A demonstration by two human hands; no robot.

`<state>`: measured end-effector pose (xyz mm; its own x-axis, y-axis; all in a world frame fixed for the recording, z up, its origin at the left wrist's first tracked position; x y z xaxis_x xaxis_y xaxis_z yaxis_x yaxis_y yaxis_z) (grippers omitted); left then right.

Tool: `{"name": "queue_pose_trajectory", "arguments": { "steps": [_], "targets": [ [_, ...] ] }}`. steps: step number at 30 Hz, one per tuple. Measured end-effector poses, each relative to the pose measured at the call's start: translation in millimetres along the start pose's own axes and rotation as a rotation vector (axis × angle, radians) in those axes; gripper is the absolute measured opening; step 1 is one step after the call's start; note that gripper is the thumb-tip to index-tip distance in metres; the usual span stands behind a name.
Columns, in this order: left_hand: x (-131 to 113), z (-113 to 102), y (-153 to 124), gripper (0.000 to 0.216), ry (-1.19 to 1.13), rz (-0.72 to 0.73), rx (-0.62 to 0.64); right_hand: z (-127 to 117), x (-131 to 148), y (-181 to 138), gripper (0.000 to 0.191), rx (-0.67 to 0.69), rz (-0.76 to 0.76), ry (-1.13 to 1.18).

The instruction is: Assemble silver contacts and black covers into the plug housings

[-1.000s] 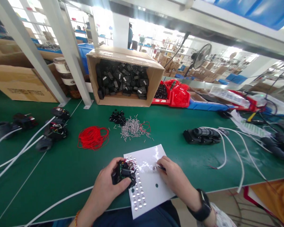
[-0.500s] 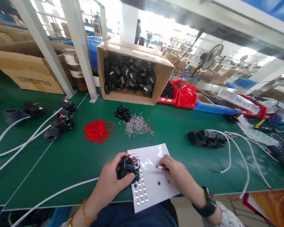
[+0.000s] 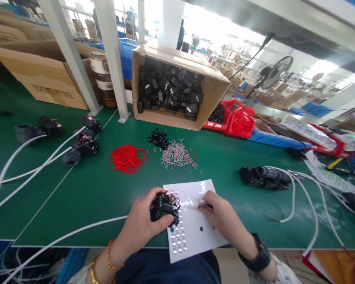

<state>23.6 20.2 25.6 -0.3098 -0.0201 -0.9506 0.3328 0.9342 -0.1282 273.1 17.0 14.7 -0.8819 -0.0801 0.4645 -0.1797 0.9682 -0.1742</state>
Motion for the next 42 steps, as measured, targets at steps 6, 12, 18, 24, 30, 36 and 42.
{"name": "queue_pose_trajectory", "arguments": {
  "steps": [6,12,18,24,30,36,42],
  "targets": [
    [-1.0,-0.4,0.4,0.039,0.0,0.01,-0.01,4.2,2.1,-10.4,0.034,0.02,-0.015,-0.116],
    [0.5,0.2,0.3,0.04,0.03,-0.004,-0.014,1.1,3.9,-10.7,0.034,0.062,-0.057,-0.165],
    [2.4,0.6,2.2,0.04,0.028,0.007,-0.002,-12.5,6.7,1.4,0.027,0.102,-0.112,-0.088],
    [2.6,0.4,1.7,0.039,0.046,-0.009,0.014,-30.7,-9.2,-20.7,0.013,0.042,0.004,0.031],
    [8.5,0.8,2.9,0.042,0.035,-0.02,0.001,-16.9,-15.5,-51.2,0.017,0.107,0.084,0.177],
    [10.0,1.0,3.1,0.041,0.046,0.007,0.005,0.1,-21.1,-52.8,0.013,-0.008,0.11,0.044],
    [9.5,0.9,2.3,0.041,0.068,0.025,-0.019,10.1,-21.0,-66.8,0.038,-0.062,0.059,-0.058]
  ]
}}
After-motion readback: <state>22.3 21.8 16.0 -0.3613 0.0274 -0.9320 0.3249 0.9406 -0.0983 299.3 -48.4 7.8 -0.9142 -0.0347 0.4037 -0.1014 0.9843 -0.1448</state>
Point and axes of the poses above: each hand's wrist, its own y-axis towards the middle knuckle, its own z-axis out of the palm, x = y × z, the point moved 1 cm from there along y, towards the middle knuckle
